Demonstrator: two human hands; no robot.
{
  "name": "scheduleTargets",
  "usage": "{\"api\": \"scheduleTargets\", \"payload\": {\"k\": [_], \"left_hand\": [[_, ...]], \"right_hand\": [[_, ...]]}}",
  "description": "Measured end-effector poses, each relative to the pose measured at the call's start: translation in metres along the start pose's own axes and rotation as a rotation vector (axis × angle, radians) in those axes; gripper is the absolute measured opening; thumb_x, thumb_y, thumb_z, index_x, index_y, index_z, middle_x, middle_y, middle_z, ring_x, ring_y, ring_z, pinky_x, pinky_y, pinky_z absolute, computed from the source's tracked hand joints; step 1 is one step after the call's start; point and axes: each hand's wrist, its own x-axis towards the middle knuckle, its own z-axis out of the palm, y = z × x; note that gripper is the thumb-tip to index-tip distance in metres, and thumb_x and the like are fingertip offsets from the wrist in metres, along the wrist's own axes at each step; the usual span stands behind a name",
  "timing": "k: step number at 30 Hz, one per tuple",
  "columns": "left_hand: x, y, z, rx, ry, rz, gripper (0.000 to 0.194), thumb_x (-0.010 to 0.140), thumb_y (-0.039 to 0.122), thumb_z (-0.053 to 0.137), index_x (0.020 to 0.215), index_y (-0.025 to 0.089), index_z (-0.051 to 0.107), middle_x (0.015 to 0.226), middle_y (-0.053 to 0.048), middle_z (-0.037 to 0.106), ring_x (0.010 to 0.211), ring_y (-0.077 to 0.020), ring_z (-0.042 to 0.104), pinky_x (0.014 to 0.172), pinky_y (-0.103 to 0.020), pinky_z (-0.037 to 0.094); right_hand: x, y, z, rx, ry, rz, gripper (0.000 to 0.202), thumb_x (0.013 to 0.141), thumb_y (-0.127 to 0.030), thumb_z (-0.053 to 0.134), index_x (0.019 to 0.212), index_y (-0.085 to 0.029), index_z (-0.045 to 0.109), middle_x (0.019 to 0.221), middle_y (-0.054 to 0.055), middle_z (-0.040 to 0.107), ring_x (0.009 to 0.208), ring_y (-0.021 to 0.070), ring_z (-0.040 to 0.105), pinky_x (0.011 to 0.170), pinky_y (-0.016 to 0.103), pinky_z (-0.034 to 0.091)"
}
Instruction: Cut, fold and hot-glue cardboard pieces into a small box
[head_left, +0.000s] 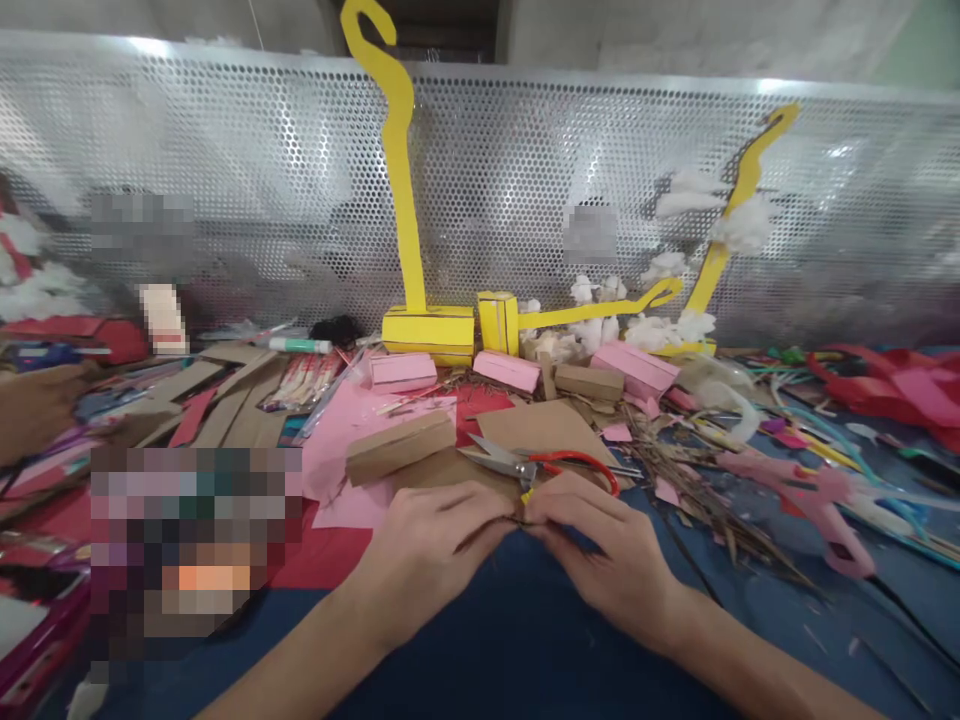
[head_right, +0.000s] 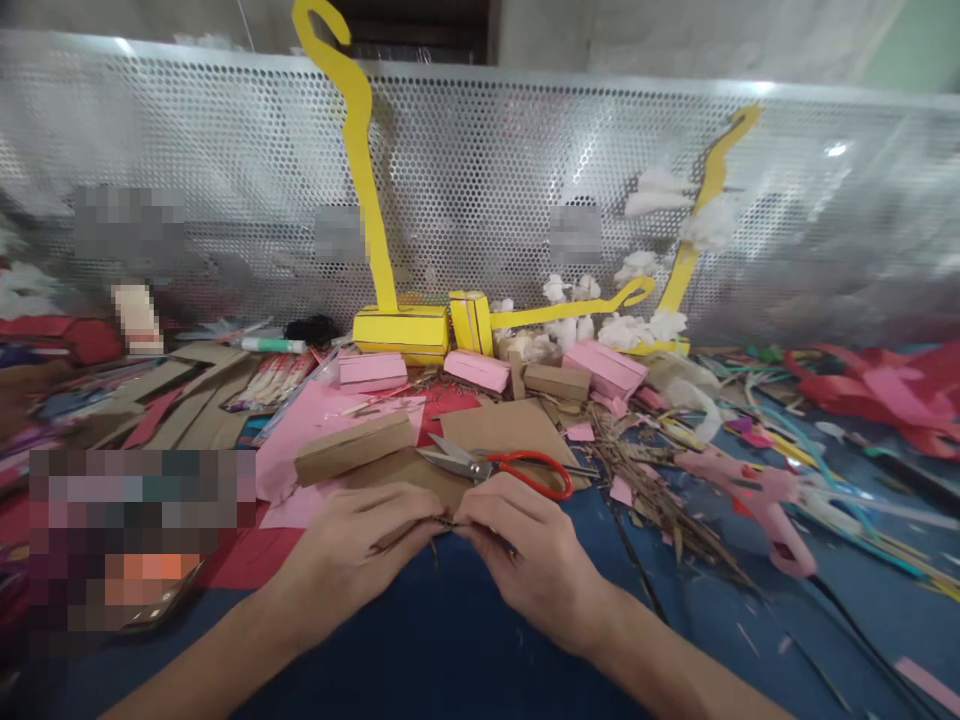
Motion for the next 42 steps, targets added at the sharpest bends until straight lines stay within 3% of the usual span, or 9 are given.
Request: {"api": "scheduleTargets", "payload": {"k": [8, 16, 20, 25, 28, 34, 42], "left_hand": [[0.001, 0.0, 0.002, 0.078, 0.089, 0.101, 0.006, 0.097, 0.016, 0.061, 0.097, 0.02, 0.066, 0.093, 0.001, 0.076, 0.079, -0.0127, 0.069, 0.074, -0.024, 0.05], [0.0, 0.007, 0.004, 0.011, 0.055, 0.023, 0.012, 0.097, 0.013, 0.058, 0.089, 0.019, 0.063, 0.082, 0.001, 0.072, 0.069, -0.0111, 0.064, 0.06, -0.023, 0.044], [0.002, 0.005, 0.004, -0.035, 0.046, -0.013, 0.011, 0.098, 0.016, 0.059, 0.09, 0.02, 0.065, 0.085, 0.001, 0.074, 0.071, -0.0109, 0.066, 0.062, -0.022, 0.045], [0.003, -0.003, 0.001, 0.05, 0.088, 0.065, 0.005, 0.098, 0.019, 0.063, 0.099, 0.02, 0.067, 0.094, 0.001, 0.077, 0.08, -0.0127, 0.071, 0.07, -0.023, 0.049], [0.002, -0.005, 0.0, 0.1, 0.081, 0.096, 0.007, 0.099, 0.019, 0.061, 0.1, 0.02, 0.067, 0.095, 0.0, 0.078, 0.081, -0.0142, 0.072, 0.072, -0.025, 0.05], [-0.001, -0.001, 0.002, 0.132, 0.054, 0.047, 0.016, 0.102, 0.021, 0.054, 0.098, 0.019, 0.07, 0.081, -0.001, 0.074, 0.069, -0.0136, 0.069, 0.063, -0.025, 0.049], [0.003, 0.0, -0.001, 0.037, 0.03, -0.005, 0.02, 0.103, 0.025, 0.053, 0.095, 0.02, 0.071, 0.085, 0.0, 0.077, 0.071, -0.0114, 0.071, 0.063, -0.021, 0.049]], "right_hand": [[-0.001, -0.001, 0.001, -0.04, 0.0, 0.011, 0.017, 0.093, -0.007, 0.064, 0.102, -0.021, 0.063, 0.096, 0.006, 0.069, 0.091, 0.0175, 0.067, 0.084, 0.027, 0.055], [0.001, -0.001, 0.003, -0.093, -0.057, -0.063, 0.017, 0.094, -0.004, 0.058, 0.099, -0.02, 0.058, 0.092, 0.006, 0.068, 0.085, 0.0178, 0.064, 0.079, 0.03, 0.053], [0.001, 0.0, 0.0, -0.101, -0.045, -0.09, 0.017, 0.094, -0.003, 0.058, 0.098, -0.02, 0.058, 0.091, 0.005, 0.068, 0.084, 0.0173, 0.065, 0.078, 0.029, 0.053], [-0.002, 0.006, -0.004, -0.119, 0.027, -0.028, 0.017, 0.095, -0.006, 0.059, 0.102, -0.021, 0.061, 0.096, 0.006, 0.069, 0.092, 0.018, 0.067, 0.085, 0.028, 0.053], [-0.003, 0.006, -0.003, -0.092, -0.009, 0.015, 0.019, 0.095, -0.006, 0.061, 0.107, -0.021, 0.063, 0.1, 0.006, 0.071, 0.096, 0.0179, 0.069, 0.087, 0.027, 0.054], [-0.001, 0.001, 0.003, -0.022, -0.002, 0.023, 0.019, 0.093, -0.004, 0.061, 0.103, -0.021, 0.064, 0.092, 0.005, 0.072, 0.084, 0.0163, 0.07, 0.078, 0.026, 0.055], [0.0, 0.0, 0.003, -0.041, 0.002, 0.011, 0.017, 0.094, -0.006, 0.061, 0.1, -0.021, 0.065, 0.084, 0.003, 0.071, 0.076, 0.0155, 0.067, 0.07, 0.026, 0.054]]}}
